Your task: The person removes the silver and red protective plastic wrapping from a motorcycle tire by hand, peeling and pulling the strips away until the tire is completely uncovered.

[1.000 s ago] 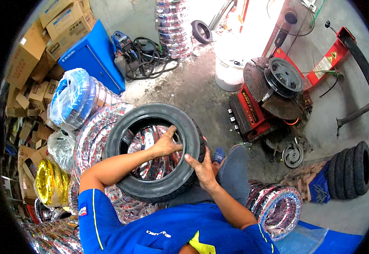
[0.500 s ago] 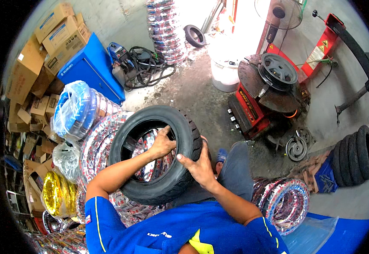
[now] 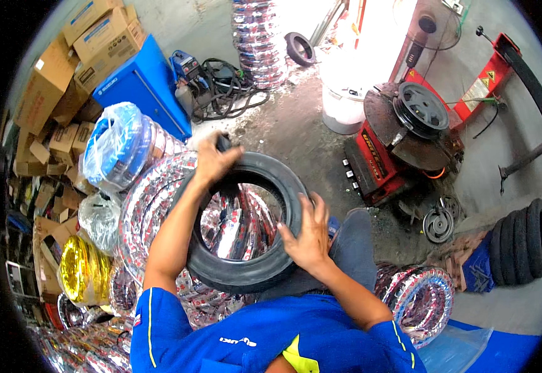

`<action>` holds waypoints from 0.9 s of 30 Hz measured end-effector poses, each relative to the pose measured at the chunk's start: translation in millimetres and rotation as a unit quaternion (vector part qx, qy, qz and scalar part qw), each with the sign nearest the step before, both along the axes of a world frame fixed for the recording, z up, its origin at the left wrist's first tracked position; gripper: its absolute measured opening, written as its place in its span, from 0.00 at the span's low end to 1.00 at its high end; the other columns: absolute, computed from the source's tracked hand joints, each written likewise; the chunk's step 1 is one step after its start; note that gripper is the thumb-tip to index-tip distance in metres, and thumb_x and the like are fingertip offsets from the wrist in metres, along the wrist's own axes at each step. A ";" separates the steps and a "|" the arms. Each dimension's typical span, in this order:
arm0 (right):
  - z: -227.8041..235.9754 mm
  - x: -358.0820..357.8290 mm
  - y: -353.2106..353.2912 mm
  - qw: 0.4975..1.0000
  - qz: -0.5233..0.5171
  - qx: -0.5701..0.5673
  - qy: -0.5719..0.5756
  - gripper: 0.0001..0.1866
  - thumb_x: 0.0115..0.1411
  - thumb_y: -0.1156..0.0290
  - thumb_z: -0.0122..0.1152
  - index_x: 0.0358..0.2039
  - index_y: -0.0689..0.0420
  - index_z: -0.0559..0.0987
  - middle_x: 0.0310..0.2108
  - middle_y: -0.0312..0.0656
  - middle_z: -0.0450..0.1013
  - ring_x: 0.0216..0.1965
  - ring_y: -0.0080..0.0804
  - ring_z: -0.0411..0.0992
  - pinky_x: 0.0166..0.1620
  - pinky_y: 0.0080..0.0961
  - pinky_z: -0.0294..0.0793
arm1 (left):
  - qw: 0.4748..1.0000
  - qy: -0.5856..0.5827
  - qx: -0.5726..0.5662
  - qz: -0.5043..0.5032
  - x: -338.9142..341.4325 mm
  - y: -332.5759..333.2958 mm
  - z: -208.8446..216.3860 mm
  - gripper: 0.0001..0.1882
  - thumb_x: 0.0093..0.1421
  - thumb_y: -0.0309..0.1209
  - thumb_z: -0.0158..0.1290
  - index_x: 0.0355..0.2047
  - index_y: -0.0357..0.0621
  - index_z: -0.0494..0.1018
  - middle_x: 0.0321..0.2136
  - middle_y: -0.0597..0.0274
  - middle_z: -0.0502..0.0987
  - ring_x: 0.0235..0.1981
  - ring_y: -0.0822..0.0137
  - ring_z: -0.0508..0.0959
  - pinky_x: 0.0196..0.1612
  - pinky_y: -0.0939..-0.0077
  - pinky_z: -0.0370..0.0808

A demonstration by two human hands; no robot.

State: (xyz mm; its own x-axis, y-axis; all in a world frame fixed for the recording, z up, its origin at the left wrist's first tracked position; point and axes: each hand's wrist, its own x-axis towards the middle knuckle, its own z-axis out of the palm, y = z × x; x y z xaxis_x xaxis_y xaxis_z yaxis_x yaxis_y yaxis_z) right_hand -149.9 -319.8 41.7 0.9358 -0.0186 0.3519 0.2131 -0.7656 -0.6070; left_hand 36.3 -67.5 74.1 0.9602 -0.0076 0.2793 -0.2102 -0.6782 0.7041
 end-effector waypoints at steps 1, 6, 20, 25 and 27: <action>10.5 7.3 6.0 0.996 0.045 0.044 -0.058 0.34 0.52 0.68 0.75 0.58 0.63 0.73 0.54 0.58 0.70 0.57 0.56 0.71 0.62 0.44 0.70 | 0.999 -0.046 -0.021 0.020 6.1 3.9 10.2 0.33 0.46 0.49 0.72 0.41 0.30 0.79 0.33 0.43 0.83 0.34 0.52 0.82 0.43 0.59 0.79; -9.0 67.4 80.6 0.937 0.308 0.004 0.164 0.38 0.54 0.57 0.75 0.55 0.74 0.72 0.58 0.68 0.67 0.62 0.62 0.67 0.66 0.51 0.66 | 0.993 -0.073 0.063 0.069 26.8 28.0 -12.1 0.44 0.45 0.54 0.72 0.51 0.26 0.77 0.45 0.35 0.82 0.49 0.45 0.82 0.57 0.59 0.76; -124.1 141.3 233.9 0.958 0.180 0.176 0.135 0.38 0.57 0.51 0.70 0.58 0.67 0.73 0.57 0.59 0.76 0.61 0.51 0.74 0.64 0.40 0.70 | 0.991 0.033 0.126 0.022 37.8 30.3 -19.6 0.44 0.42 0.60 0.71 0.48 0.32 0.79 0.48 0.35 0.80 0.53 0.43 0.79 0.59 0.55 0.75; -97.6 132.5 246.5 0.950 0.235 -0.106 0.178 0.25 0.64 0.55 0.60 0.56 0.56 0.79 0.54 0.48 0.79 0.56 0.37 0.77 0.56 0.33 0.76 | 0.993 0.020 0.112 0.044 17.1 45.5 -20.4 0.43 0.42 0.57 0.72 0.47 0.32 0.79 0.45 0.35 0.82 0.50 0.41 0.81 0.57 0.55 0.76; -181.6 175.2 232.1 0.941 0.130 -0.312 -0.029 0.26 0.58 0.54 0.65 0.52 0.56 0.80 0.50 0.53 0.80 0.54 0.43 0.78 0.55 0.36 0.75 | 0.994 -0.029 0.106 -0.022 35.1 -8.6 -10.6 0.44 0.42 0.57 0.72 0.48 0.32 0.79 0.45 0.37 0.82 0.50 0.41 0.81 0.57 0.55 0.76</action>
